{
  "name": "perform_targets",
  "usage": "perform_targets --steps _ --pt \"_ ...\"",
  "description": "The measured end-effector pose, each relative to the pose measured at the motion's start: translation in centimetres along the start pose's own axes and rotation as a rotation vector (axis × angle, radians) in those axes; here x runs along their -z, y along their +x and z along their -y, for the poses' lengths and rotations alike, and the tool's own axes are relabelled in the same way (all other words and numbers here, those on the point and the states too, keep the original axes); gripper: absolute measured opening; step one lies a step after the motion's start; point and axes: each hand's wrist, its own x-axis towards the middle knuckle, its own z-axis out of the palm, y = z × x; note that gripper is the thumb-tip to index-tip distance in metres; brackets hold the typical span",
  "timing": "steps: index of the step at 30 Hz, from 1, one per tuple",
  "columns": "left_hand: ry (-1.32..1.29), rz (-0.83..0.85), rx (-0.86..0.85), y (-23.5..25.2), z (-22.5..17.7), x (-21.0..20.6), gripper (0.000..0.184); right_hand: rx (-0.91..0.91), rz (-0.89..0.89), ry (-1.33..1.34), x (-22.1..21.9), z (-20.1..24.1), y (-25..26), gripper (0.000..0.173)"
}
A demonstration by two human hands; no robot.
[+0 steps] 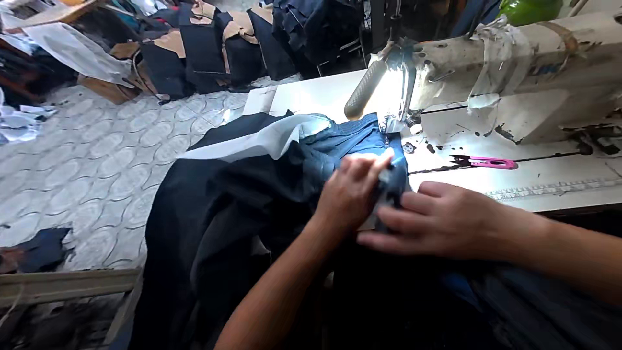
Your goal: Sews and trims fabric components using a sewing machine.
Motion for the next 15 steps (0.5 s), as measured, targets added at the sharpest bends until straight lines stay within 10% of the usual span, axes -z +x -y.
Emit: perform_targets --steps 7,15 --pt "-0.016 0.043 0.166 4.4 0.1 4.2 0.018 -0.117 0.166 -0.172 7.2 -5.2 2.4 0.019" --pt "-0.190 -0.050 0.176 4.9 -0.2 3.6 0.007 -0.038 0.031 -0.209 4.5 -3.7 5.3 0.021"
